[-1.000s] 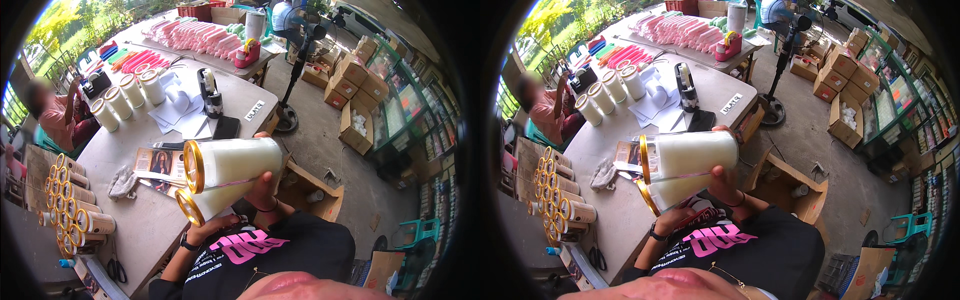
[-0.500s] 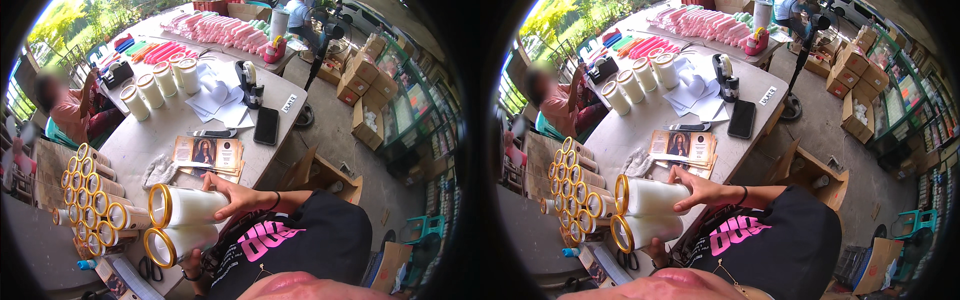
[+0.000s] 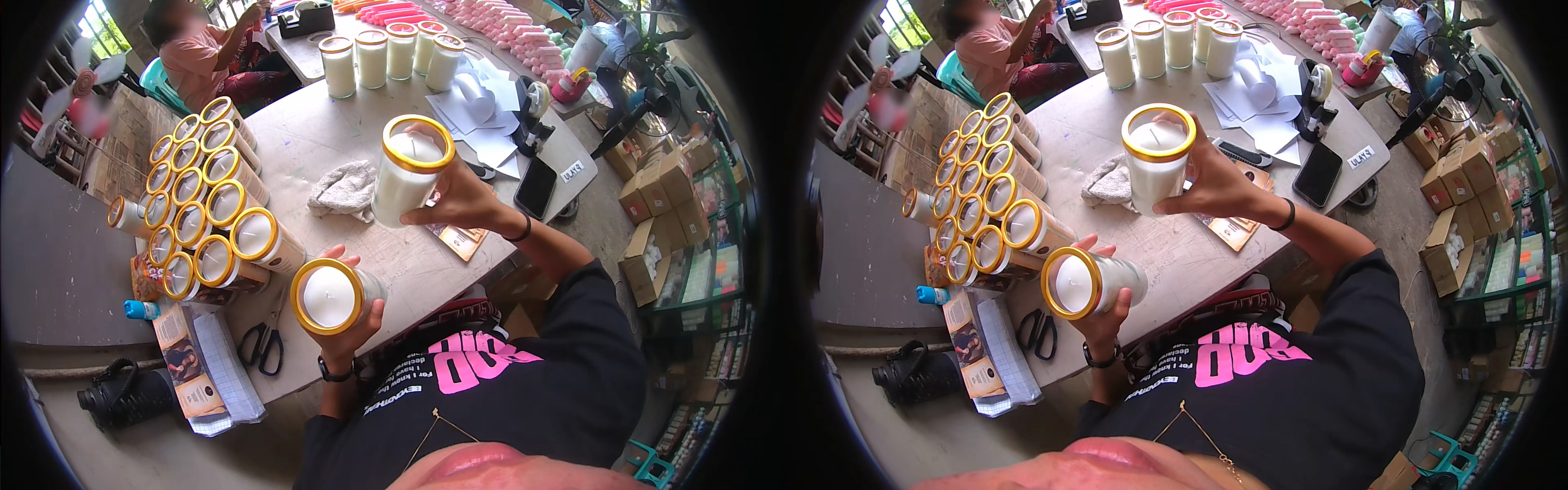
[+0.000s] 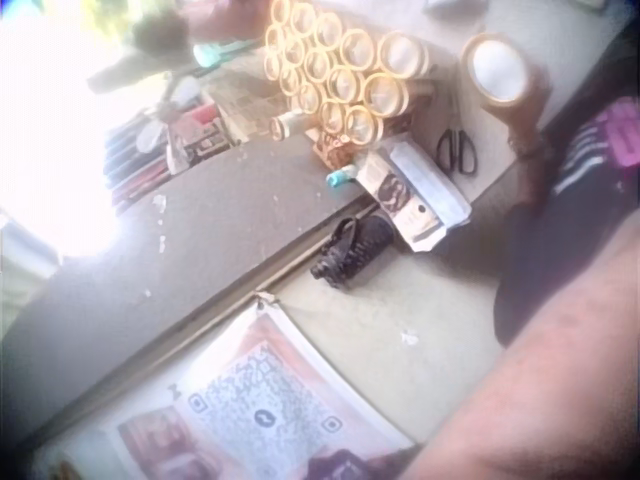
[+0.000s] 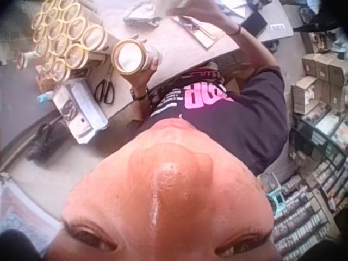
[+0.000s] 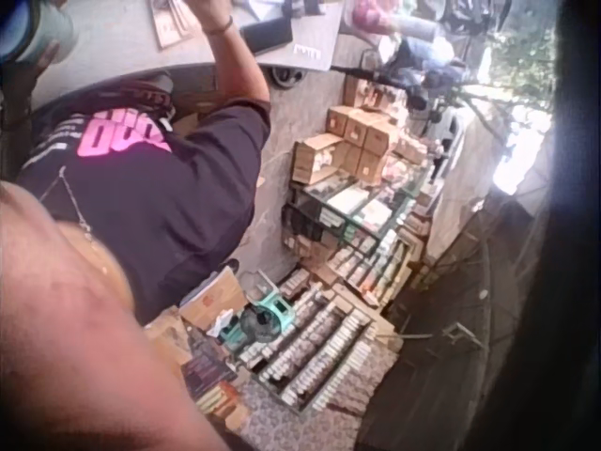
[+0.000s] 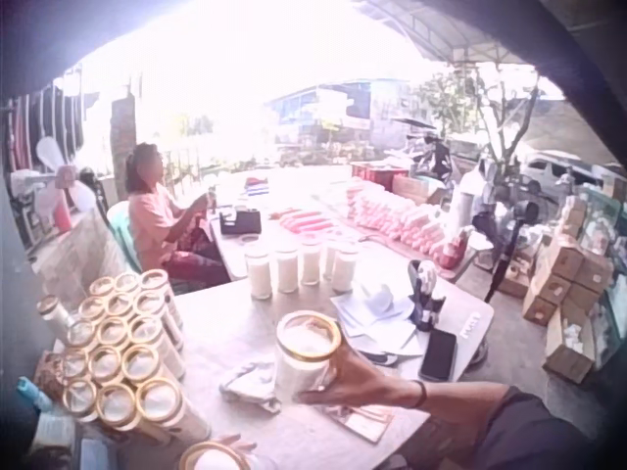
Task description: The person picks up white jars with gold rims from a table and a cardboard box, then wraps printed paper labels around each jar by hand. The person smooths the labels and places the labeled jars back on the table among other jars.
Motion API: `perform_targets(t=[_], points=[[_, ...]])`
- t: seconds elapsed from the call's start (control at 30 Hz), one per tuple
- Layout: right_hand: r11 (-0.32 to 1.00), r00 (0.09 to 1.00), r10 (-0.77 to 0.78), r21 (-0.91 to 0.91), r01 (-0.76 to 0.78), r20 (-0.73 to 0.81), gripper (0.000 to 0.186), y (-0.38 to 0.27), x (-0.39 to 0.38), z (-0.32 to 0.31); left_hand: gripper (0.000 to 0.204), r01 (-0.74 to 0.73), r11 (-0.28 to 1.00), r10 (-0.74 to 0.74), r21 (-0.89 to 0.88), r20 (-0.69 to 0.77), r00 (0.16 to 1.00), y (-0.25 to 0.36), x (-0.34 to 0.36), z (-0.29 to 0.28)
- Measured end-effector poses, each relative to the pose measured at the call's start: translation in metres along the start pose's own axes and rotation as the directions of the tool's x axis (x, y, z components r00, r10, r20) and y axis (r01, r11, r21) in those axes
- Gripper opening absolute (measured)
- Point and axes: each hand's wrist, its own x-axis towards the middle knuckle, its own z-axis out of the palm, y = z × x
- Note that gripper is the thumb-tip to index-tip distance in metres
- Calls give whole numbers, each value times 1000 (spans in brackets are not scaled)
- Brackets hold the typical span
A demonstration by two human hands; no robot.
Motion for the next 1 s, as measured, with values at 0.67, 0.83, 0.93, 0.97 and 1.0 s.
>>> perform_targets(t=[0.67,0.83,0.93,0.97,1.0], points=[[369,750,-146,-739,-564,-645,110,176,187,-116,83,-110,992,109,62,18,994,-22,-8,4],[151,782,-14,-774,-615,-624,102,176,185,-142,83,-96,993,95,71,26,995,-19,-5,7],[-43,831,137,-841,-539,-539,86,128,172,-129,84,-37,997,32,74,65,997,-5,-7,8],[3,869,146,-878,-478,-473,82,111,159,-121,80,3,991,-10,131,52,999,2,-6,9],[83,893,175,-897,-433,-415,83,77,143,-96,77,47,984,-54,170,37,998,1,-8,10]])
